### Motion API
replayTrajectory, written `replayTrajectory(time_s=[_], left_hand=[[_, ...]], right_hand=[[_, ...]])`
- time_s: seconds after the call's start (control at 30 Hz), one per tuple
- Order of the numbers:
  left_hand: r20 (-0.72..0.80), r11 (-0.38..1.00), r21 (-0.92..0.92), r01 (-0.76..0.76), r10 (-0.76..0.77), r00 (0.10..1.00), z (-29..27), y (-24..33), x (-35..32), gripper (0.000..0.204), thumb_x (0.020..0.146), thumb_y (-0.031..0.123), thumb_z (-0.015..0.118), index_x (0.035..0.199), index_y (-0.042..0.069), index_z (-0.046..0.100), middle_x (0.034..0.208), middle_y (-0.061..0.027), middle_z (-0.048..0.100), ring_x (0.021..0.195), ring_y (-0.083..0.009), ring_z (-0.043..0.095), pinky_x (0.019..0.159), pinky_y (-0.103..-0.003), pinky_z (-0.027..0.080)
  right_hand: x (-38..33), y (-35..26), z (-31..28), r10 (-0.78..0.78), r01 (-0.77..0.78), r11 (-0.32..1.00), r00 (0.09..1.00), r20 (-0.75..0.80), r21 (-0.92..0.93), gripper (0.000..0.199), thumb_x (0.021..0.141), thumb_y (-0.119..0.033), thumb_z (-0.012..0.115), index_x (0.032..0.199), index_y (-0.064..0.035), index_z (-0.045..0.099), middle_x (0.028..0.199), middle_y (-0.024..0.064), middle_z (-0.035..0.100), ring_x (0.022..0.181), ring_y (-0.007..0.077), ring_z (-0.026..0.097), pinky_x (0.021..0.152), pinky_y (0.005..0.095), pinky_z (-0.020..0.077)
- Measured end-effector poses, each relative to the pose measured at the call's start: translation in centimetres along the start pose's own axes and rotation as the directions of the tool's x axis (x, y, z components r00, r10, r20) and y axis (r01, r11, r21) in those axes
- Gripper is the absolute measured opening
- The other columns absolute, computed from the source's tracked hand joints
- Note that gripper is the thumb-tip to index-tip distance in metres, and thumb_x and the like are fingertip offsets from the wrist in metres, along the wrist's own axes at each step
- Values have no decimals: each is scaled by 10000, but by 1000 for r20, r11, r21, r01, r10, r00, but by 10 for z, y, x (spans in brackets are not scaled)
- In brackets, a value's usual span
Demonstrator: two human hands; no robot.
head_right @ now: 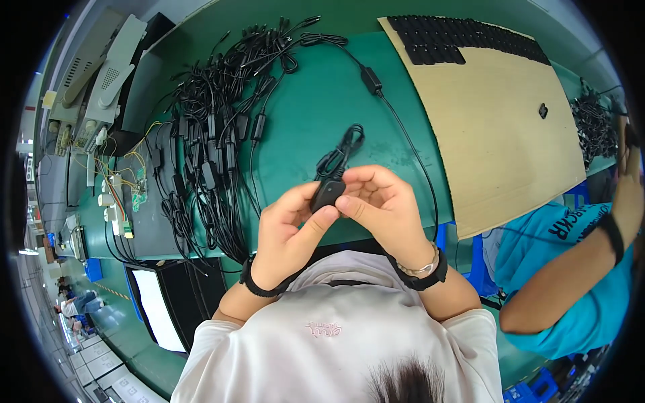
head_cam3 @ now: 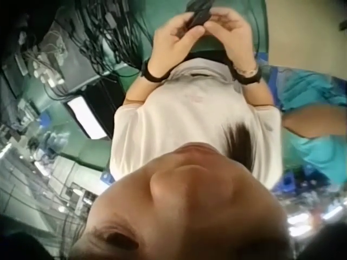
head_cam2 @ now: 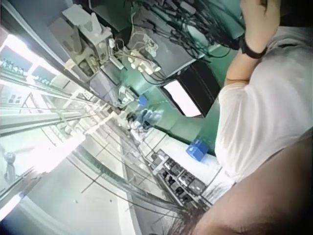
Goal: The person picks up a cable and its plastic housing pieces, fits the circuit board into one piece, and snaps the second piece over it. They press the assembly together by hand before placing the completed cable onto a pile and repeating the process.
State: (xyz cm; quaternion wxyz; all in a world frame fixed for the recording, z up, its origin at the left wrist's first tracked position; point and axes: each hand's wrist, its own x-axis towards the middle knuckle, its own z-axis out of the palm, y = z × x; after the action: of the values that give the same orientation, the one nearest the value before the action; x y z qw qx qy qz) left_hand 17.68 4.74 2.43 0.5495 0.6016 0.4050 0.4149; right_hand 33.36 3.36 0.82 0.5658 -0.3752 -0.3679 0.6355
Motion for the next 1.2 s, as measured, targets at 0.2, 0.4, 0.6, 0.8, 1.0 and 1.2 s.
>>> replayTrajectory(time_s=[0.2,0.4,0.6,0.8,1.0,1.2], left_hand=[[81,994,47,97,-100,992,-10,11,-2,266,816,96,615,1034,-44,557,811,-30,583,655,-65,513,590,-200,428],[116,969,234,74,-103,988,-9,14,-2,233,793,100,624,1000,2,578,680,-56,572,530,-91,492,492,-218,408],[88,953,300,-39,13,996,-5,13,-9,193,787,98,624,952,6,583,609,-70,530,474,-127,461,458,-244,386],[38,933,345,-105,98,994,-1,8,-11,182,769,103,634,914,3,586,573,-83,508,450,-168,468,437,-272,381],[44,900,390,-193,191,981,0,9,-7,176,744,99,643,886,6,597,552,-85,496,451,-211,481,433,-291,387],[66,865,449,-226,220,973,-2,9,-8,187,735,98,647,888,5,592,559,-85,499,465,-220,493,443,-306,396]], right_hand=[[5,-8,7,60,-61,997,998,-11,-44,165,785,-79,645,912,-2,572,876,71,602,787,113,560,720,240,454],[3,1,-4,-16,15,996,1000,-10,-91,162,773,-116,666,852,7,597,843,61,592,786,129,564,714,257,454],[-3,3,-2,-48,49,998,998,26,-27,211,761,-160,685,858,7,601,832,57,583,758,123,543,686,245,434],[1,2,2,-163,166,981,986,34,-103,263,760,-234,684,848,0,602,788,40,561,722,120,487,640,237,382],[-1,2,0,-209,215,962,976,53,-166,305,767,-290,669,845,-2,605,770,32,552,713,131,473,635,246,368],[-2,4,2,-186,192,974,981,57,-119,354,781,-333,649,885,-1,583,837,52,536,739,139,460,654,251,364]])
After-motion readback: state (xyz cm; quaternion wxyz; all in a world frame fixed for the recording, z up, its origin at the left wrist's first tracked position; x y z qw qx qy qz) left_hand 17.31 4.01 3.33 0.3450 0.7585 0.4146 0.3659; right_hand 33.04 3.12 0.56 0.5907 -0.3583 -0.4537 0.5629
